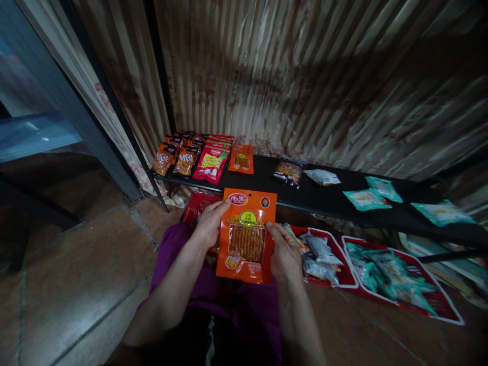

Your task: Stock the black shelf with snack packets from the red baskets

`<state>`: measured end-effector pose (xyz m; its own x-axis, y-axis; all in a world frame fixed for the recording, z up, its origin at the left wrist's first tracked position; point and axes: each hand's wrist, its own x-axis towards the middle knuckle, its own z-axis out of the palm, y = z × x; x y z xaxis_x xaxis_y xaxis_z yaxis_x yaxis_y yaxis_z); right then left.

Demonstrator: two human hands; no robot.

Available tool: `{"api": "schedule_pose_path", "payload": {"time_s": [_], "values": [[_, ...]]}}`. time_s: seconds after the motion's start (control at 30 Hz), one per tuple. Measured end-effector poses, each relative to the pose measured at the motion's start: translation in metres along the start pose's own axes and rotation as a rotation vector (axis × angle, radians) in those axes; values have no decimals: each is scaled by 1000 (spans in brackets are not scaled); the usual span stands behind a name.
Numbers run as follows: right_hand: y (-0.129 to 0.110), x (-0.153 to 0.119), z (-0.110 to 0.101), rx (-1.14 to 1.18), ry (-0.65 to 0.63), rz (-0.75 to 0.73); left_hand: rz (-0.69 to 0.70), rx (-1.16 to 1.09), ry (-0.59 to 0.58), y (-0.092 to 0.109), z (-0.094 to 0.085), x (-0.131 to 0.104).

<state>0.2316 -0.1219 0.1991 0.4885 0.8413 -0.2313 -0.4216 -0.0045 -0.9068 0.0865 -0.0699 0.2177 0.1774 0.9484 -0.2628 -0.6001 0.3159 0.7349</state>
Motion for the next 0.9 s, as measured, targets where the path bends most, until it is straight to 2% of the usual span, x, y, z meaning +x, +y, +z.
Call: {"api": "schedule_pose_path", "payload": {"time_s": [0.13,0.2,0.33,0.53,0.73,0.9], "values": [[5,8,0,9,35,1,-72,30,-72,-9,-7,-3],[7,13,0,-25,19,4,-87,17,-53,-13,-11,-4],[5,24,5,-95,-75,14,-11,43,26,-13,-18,-2],[4,39,10,-90,-72,-63,2,140,-16,-13,-28,2],[4,36,11,9,-40,-20,3,142,25,-22,-28,1],[2,36,17,69,-7,57,-66,72,43,-18,-26,-4]]}}
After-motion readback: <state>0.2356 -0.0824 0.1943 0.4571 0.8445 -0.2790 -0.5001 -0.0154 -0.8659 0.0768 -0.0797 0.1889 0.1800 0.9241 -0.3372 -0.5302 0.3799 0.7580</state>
